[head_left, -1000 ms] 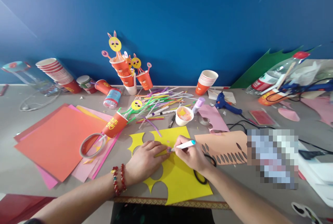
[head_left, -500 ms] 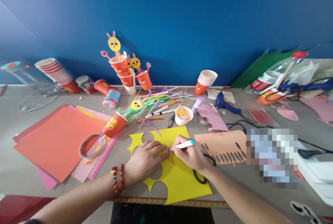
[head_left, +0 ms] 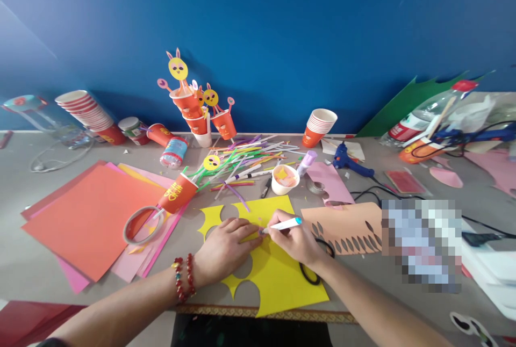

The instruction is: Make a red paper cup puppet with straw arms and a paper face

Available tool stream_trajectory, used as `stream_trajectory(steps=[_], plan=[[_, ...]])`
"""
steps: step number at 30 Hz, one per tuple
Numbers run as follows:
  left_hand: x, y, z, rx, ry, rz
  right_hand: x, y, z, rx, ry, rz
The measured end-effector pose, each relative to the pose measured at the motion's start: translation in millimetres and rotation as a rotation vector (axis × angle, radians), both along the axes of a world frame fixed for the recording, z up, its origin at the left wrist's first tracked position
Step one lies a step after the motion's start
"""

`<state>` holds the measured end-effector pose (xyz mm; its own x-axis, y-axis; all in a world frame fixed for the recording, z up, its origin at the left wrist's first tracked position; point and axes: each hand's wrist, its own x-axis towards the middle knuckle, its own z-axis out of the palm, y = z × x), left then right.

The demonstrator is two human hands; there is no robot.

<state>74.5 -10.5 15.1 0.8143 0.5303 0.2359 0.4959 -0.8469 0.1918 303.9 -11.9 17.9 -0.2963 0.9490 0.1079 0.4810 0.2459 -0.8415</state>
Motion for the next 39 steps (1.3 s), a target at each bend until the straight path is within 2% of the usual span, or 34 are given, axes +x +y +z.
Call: stream_trajectory(steps=[39], plan=[[0.2, -0.2, -0.6, -0.001, -0.003, 0.007, 1.3, 0.7, -4.5, 0.02, -0.01, 0.02]])
